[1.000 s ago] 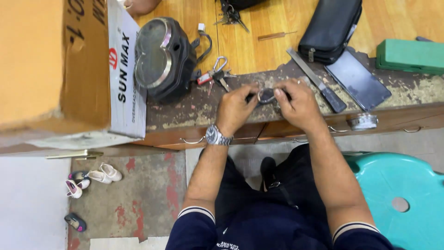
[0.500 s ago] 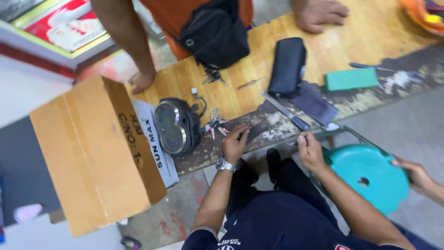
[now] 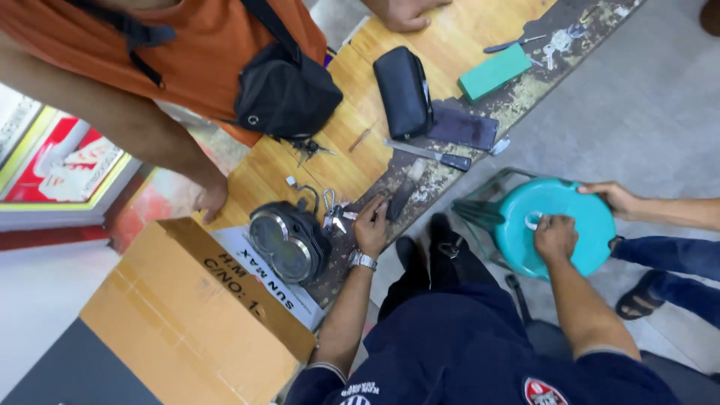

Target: Repairing a lock mechanism by carefully manipulating internal pins and springs using a small pick and testing the cylinder with a key.

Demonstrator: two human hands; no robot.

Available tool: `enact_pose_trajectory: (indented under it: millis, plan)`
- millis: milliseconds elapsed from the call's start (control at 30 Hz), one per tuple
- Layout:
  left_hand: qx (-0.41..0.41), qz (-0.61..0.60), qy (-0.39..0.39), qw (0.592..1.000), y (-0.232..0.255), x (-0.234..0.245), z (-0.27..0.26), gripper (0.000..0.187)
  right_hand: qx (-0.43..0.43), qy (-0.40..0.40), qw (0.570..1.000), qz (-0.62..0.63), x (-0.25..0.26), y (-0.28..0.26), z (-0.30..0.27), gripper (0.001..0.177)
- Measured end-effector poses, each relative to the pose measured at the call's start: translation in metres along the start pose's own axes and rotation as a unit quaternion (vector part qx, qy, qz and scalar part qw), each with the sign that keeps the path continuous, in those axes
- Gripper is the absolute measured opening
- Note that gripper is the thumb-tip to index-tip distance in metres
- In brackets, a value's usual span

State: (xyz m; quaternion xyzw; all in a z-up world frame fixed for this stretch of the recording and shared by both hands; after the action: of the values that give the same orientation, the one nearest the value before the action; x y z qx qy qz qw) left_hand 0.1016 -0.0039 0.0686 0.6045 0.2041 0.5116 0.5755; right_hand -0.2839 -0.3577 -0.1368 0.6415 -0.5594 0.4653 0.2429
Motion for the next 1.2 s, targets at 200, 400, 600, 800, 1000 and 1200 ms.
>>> enact_pose_trajectory:
  millis: [200, 400, 600, 800, 1000, 1200]
  plan:
    - [-0.041, -0.02, 0.006, 0.999, -0.004, -0.001, -0.002, 0.018, -0.051, -0.079, 0.995, -0.041, -0.044, 0.021, -0.065, 0.06]
    - [-0.064, -0.037, 0.01, 0.997, -0.011, 0.003, -0.006, 0.016, -0.101, -0.205, 0.972, -0.054, -0.057, 0.03, -0.08, 0.064]
    - [-0.07, -0.06, 0.021, 0.996, -0.007, 0.008, -0.004, 0.014, -0.032, -0.238, 0.969, -0.057, -0.035, -0.003, -0.099, 0.068]
    - [-0.096, -0.066, 0.022, 0.993, -0.012, 0.006, -0.007, 0.015, -0.043, -0.203, 0.974, -0.087, 0.021, -0.005, -0.11, 0.065]
    - [-0.095, -0.058, 0.023, 0.994, -0.024, -0.001, -0.012, 0.014, -0.032, -0.175, 0.978, -0.109, 0.056, -0.042, -0.116, 0.062]
    - [-0.15, -0.024, 0.045, 0.987, 0.004, 0.012, -0.011, 0.013, -0.005, -0.16, 0.978, -0.136, 0.095, -0.099, -0.13, 0.06]
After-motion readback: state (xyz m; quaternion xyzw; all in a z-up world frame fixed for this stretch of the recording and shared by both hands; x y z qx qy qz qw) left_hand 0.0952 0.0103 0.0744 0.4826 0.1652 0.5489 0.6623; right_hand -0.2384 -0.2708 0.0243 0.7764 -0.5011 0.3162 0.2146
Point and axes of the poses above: each hand's wrist, its own z-axis towards the middle knuckle, its own x-axis out of the back of the hand, y = z × x, the point moved 7 cm from there along z, towards the middle knuckle, and after that the axes turned 6 degrees about -y, right-handed, at the moved point
